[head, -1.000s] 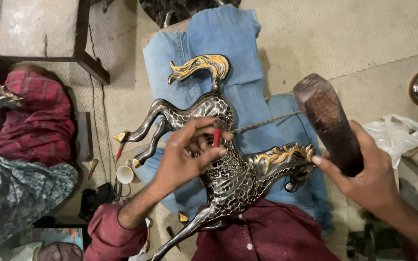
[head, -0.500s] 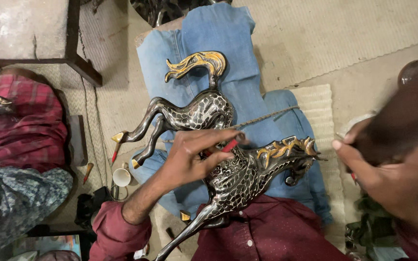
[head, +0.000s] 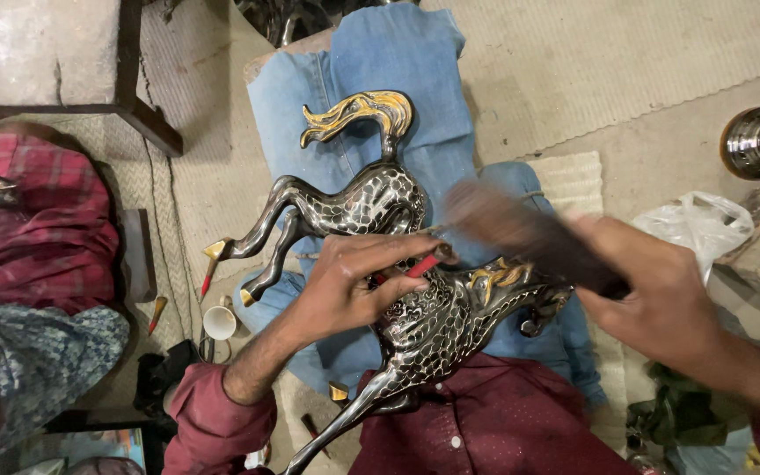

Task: The person sits on the floor with a decorative metal horse figurine on their lap and engraves its surface, holding a small red-handled chisel against the mane area and striking it with a wooden mallet. They reposition the chisel repeatedly along the gold-painted mane and body, steadying the figurine with the other hand.

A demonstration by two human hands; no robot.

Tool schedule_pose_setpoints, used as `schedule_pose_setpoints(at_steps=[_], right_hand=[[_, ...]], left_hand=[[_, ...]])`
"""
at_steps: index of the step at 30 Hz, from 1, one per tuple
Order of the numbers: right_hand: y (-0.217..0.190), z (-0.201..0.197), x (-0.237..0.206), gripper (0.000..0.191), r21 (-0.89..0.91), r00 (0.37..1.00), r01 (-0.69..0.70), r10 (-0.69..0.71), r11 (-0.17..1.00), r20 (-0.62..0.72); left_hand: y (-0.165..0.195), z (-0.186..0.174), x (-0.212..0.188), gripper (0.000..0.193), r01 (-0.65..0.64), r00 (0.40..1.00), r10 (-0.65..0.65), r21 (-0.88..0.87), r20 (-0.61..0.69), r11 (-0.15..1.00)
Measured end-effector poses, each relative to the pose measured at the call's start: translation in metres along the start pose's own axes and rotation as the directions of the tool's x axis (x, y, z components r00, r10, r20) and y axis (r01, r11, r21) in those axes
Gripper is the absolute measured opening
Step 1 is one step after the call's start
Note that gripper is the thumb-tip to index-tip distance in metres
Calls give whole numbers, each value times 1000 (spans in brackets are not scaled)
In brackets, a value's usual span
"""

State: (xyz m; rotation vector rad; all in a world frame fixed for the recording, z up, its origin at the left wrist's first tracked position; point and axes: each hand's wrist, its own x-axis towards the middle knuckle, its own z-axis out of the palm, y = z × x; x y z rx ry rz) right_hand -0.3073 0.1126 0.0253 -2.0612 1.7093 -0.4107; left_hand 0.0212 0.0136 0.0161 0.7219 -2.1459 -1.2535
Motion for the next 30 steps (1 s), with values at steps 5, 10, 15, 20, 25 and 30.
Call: schedule_pose_setpoints(at_steps=[5,10,15,20,25,30], right_hand=[[3,-3,1,96,-351,974,-3,82,936,210],[1,0,-3,96,-50,998,-1,5,999,68],[2,1,-6,89,194,995,-101,103,976,4],[4,2,-5,88,379,990,-64,106,923,-90],[5,4,-5,88,184,997,-49,58,982,-44],[6,2,-5,88,-112,1000,-19,21,994,16]], left_hand=[[-1,-1,0,45,13,999,-12,-11,38,1000],[-1,-4,0,45,10,998,-7,-52,66,999],[1,-5,1,44,-3,997,11,-101,78,995],[0,-6,3,44,31,996,-24,-76,90,997],[-2,-8,2,46,86,989,-77,-69,124,994],[-4,-7,3,46,44,992,-36,-61,124,997]])
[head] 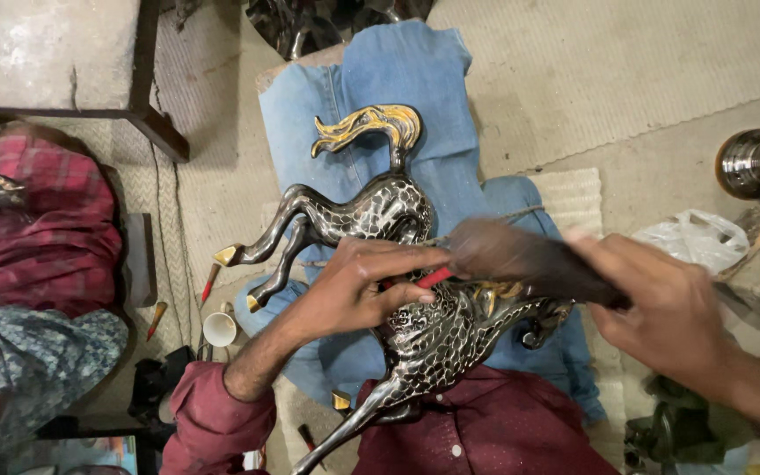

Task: The person sits on the floor with a decorative metal horse figurine on their lap and engraves its surface, holding a small red-handled chisel against the mane area and striking it with a wooden mallet. They reposition the chisel repeatedly along the gold-painted mane and body, steadying the figurine with the other hand.

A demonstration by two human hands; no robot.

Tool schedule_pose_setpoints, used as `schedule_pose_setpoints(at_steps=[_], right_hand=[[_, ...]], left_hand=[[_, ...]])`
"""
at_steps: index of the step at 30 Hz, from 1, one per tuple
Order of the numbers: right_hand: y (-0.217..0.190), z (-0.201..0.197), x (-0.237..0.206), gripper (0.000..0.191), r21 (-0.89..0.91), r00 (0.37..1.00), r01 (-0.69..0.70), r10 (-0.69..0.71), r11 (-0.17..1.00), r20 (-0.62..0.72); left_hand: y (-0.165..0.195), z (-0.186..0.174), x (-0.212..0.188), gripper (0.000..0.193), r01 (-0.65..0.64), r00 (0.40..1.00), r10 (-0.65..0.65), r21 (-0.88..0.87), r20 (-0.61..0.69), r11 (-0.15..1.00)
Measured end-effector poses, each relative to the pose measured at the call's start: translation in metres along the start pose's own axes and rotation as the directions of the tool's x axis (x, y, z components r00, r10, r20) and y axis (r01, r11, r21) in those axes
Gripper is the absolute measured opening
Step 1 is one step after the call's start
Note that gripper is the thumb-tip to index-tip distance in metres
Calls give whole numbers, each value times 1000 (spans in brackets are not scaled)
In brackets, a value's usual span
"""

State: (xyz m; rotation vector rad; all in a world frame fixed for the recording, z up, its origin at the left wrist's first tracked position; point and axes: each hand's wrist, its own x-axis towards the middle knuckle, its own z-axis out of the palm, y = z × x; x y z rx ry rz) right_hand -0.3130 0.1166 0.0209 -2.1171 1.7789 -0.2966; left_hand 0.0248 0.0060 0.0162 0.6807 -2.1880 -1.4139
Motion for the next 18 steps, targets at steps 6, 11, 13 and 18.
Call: schedule_pose_setpoints(at_steps=[6,11,13,18], right_hand=[[-4,-4,2,92,-25,997,-50,52,998,51],[1,-6,1,94,-246,995,76,-58,966,77],[4,-4,0,93,171,993,-119,116,978,22],[8,-2,-2,93,-2,1000,-21,21,1000,4]], left_hand=[[1,-3,-1,51,19,999,-19,4,28,1000],[0,-2,0,49,-18,1000,18,5,13,1000],[-1,-2,0,49,-17,1000,17,0,20,1000],[-2,-1,-1,49,43,999,-44,39,32,998]])
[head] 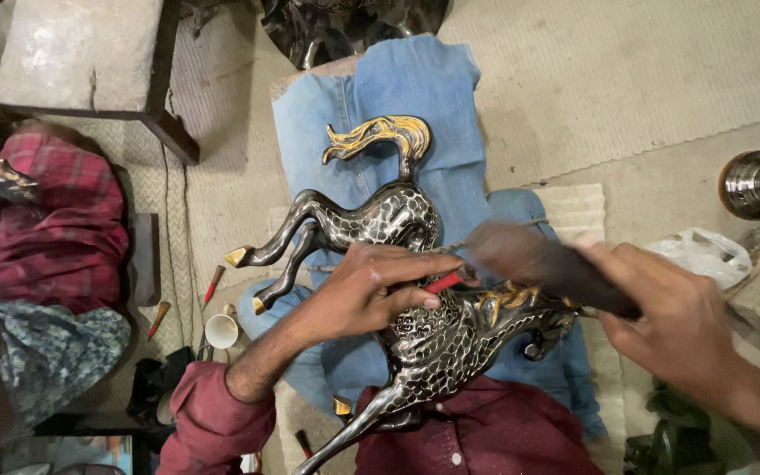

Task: The person sits on the floor with a decorative metal horse figurine on their lap and engraves its surface, holding a small red-handled chisel against the mane area and striking it with a wooden mallet. They reposition the chisel repeatedly along the gold-painted mane and body, steadying the figurine with the other hand.

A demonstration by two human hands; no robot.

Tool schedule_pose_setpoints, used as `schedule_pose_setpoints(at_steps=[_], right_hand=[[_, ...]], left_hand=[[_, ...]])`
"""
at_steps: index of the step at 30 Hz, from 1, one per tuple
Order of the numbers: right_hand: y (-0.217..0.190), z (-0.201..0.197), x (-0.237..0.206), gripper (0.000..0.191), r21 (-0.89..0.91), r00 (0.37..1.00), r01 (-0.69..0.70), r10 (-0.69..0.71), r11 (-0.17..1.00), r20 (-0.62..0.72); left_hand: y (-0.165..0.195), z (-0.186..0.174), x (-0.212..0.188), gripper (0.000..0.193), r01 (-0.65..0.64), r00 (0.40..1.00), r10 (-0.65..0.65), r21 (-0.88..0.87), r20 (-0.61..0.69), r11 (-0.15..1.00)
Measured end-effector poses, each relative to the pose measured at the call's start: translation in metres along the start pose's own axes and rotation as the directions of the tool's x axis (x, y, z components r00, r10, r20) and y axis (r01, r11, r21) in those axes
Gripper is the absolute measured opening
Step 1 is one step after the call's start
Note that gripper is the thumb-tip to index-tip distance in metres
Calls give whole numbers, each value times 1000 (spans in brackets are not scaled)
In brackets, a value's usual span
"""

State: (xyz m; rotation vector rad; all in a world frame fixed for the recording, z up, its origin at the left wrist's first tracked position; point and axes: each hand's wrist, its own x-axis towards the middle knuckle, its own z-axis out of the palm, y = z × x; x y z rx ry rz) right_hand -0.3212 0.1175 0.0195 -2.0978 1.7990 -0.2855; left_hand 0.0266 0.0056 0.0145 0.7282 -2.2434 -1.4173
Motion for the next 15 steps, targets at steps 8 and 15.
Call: schedule_pose_setpoints(at_steps=[8,15], right_hand=[[4,11,5,86,277,990,23,17,960,-142],[7,18,6,74,748,970,-117,235,653,-54]], left_hand=[[12,1,6,54,191,980,-195,-73,-48,979],[24,6,9,55,96,984,-97,-13,-147,995]])
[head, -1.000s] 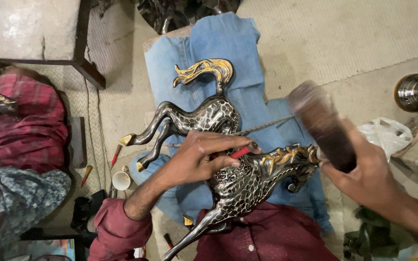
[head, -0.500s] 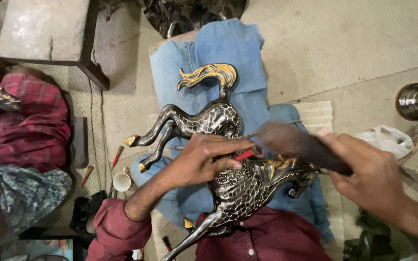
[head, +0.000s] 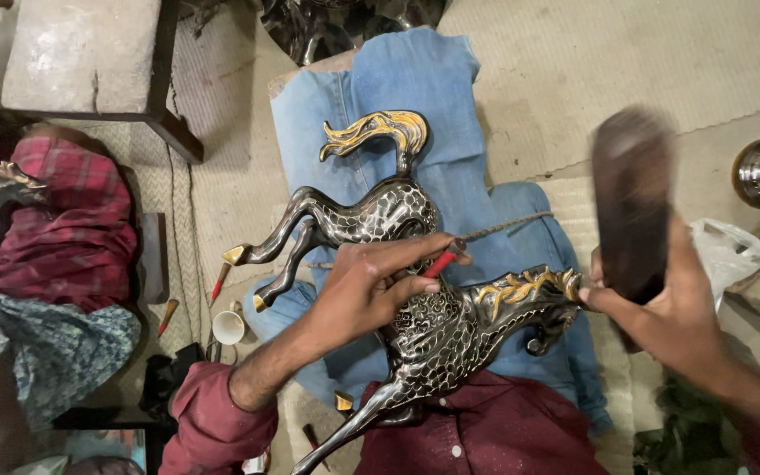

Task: The person sits on the floor with a decorative metal horse figurine on their lap and engraves its surface, holding a small red-handled chisel against the mane area and striking it with a wooden mallet. They reposition the chisel repeatedly along the gold-painted mane and body, steadying the figurine with the other hand.

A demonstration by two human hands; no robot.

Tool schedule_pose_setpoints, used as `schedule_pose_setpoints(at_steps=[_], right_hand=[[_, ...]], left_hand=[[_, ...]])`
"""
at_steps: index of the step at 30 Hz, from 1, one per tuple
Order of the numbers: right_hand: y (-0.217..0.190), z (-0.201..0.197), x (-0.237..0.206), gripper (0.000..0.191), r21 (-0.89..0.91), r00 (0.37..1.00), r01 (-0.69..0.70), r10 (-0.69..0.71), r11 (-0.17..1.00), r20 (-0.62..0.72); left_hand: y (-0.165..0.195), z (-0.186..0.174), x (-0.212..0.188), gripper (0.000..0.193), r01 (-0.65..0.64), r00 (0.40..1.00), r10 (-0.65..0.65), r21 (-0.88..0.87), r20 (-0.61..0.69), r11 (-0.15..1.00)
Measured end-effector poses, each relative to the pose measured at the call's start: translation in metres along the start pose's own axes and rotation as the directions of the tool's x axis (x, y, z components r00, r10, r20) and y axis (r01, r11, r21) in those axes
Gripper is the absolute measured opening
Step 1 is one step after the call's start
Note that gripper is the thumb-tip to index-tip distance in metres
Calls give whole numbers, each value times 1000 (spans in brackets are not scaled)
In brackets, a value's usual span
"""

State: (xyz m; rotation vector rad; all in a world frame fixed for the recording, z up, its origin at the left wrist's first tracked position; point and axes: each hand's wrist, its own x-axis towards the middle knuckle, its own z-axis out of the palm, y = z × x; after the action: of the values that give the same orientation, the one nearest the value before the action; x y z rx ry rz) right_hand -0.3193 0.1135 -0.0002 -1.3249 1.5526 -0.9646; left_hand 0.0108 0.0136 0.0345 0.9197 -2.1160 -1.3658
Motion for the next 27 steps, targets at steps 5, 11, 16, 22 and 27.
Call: schedule_pose_setpoints(at_steps=[5,11,16,22,27], right_hand=[[-9,-3,8,80,-682,947,311,-153,662,282],[-19,-3,12,81,-503,890,455,-366,735,271],[-24,2,12,84,-483,975,204,-131,852,181],[-32,6,11,88,-465,980,69,26,883,195],[-42,9,14,88,-543,963,269,-223,795,150]], left_hand=[[0,1,1,56,38,999,-39,27,28,999],[-3,5,0,54,18,1000,-18,90,-6,996],[-9,7,-4,56,-82,996,84,50,-38,995],[-18,6,-18,50,151,973,-185,-228,-137,962],[-29,8,-36,53,85,954,-165,-302,-250,950]])
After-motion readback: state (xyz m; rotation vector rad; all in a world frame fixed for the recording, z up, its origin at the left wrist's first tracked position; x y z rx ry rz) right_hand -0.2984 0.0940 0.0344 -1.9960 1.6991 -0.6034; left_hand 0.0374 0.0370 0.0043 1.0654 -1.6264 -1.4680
